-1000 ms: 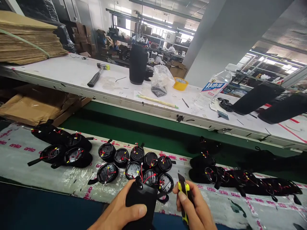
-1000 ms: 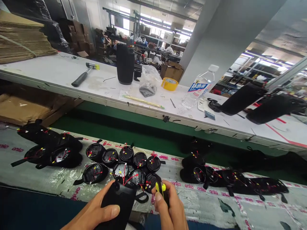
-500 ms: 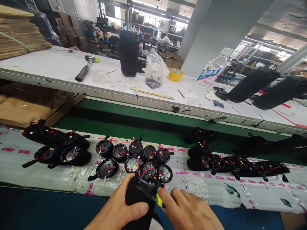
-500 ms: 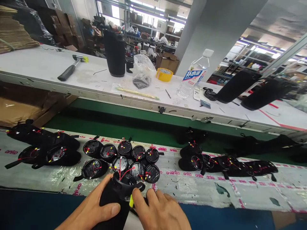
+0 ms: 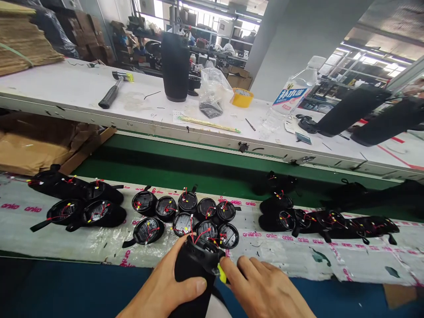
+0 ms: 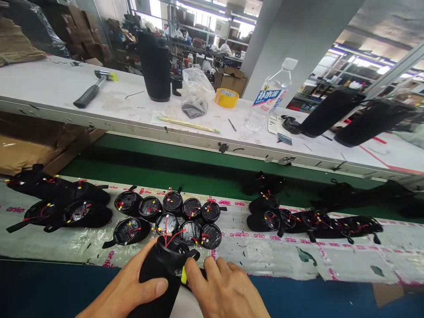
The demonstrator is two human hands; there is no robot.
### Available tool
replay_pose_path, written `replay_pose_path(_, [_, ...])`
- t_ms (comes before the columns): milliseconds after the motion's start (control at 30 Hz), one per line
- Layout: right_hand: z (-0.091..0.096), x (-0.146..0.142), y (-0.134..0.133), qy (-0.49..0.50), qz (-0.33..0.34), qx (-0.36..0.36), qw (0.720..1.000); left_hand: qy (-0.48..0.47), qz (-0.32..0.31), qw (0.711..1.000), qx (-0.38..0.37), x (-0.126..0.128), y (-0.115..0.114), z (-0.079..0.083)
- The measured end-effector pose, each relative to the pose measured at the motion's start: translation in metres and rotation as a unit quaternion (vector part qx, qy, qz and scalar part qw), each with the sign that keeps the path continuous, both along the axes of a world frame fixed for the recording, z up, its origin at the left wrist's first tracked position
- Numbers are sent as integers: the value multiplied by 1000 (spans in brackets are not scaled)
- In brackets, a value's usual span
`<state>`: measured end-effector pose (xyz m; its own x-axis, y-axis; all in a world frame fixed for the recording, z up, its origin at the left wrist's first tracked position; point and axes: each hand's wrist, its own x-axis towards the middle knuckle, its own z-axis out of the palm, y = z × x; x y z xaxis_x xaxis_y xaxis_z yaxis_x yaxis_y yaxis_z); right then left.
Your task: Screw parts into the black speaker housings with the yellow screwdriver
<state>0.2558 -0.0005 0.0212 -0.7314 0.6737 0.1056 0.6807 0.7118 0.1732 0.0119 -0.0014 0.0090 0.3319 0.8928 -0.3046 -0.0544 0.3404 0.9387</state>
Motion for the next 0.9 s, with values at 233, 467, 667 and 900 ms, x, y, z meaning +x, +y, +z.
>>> replay_pose_path(233, [-6, -5, -5, -6, -17, 32, 999, 19, 16, 1000, -7, 2, 0, 1])
replay_pose_path(467, [-3, -9, -13, -52, -42, 45, 997, 62, -5, 998, -5, 2, -4, -5])
replay_pose_path(667, [8, -15, -15, -80, -29, 70, 994, 143, 31, 989, -17, 10, -9, 6])
replay_pose_path(900, [-15, -7, -5, 62, -16, 9, 998, 25, 19, 999, -18, 5, -5, -6])
